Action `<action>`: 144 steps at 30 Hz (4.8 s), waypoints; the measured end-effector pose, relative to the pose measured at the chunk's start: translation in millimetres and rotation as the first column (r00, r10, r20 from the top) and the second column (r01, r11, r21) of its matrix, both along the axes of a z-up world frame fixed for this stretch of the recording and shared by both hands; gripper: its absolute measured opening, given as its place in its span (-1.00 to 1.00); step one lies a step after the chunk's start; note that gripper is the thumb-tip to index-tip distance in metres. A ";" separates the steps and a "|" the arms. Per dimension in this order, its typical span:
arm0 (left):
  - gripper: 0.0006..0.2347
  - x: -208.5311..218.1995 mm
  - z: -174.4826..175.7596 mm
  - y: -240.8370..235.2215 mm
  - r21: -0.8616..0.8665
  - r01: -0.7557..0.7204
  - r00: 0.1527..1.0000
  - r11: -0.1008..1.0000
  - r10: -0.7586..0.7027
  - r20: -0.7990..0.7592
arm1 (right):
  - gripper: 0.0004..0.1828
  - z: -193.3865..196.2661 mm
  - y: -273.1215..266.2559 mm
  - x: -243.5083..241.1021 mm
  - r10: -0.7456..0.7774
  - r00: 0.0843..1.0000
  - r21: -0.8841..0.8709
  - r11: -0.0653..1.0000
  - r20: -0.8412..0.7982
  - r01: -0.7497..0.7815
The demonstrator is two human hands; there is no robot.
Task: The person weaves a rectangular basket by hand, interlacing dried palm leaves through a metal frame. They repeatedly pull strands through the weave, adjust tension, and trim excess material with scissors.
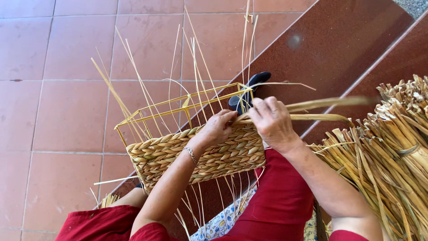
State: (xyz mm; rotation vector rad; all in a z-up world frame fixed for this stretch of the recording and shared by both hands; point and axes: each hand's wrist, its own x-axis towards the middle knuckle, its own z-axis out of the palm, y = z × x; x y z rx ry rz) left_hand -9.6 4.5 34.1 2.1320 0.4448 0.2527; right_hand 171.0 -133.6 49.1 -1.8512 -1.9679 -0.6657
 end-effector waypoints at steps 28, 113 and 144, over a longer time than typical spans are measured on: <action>-0.91 -3.7 -66.1 -25.9 0.430 -0.166 0.986 0.888 0.161 0.048 | -0.51 -36.7 15.9 17.1 -0.369 0.735 -0.530 0.848 -0.569 0.014; -0.65 55.6 -32.2 -39.9 0.574 -0.058 0.998 0.817 0.055 0.022 | -0.72 22.6 -36.8 71.7 -0.472 0.760 -0.753 0.657 -0.447 -0.035; -0.84 73.2 -62.1 -57.1 0.571 -0.320 0.924 0.756 0.382 0.012 | -0.71 -124.4 14.6 69.8 -0.289 -0.420 -0.154 0.933 -0.860 -0.326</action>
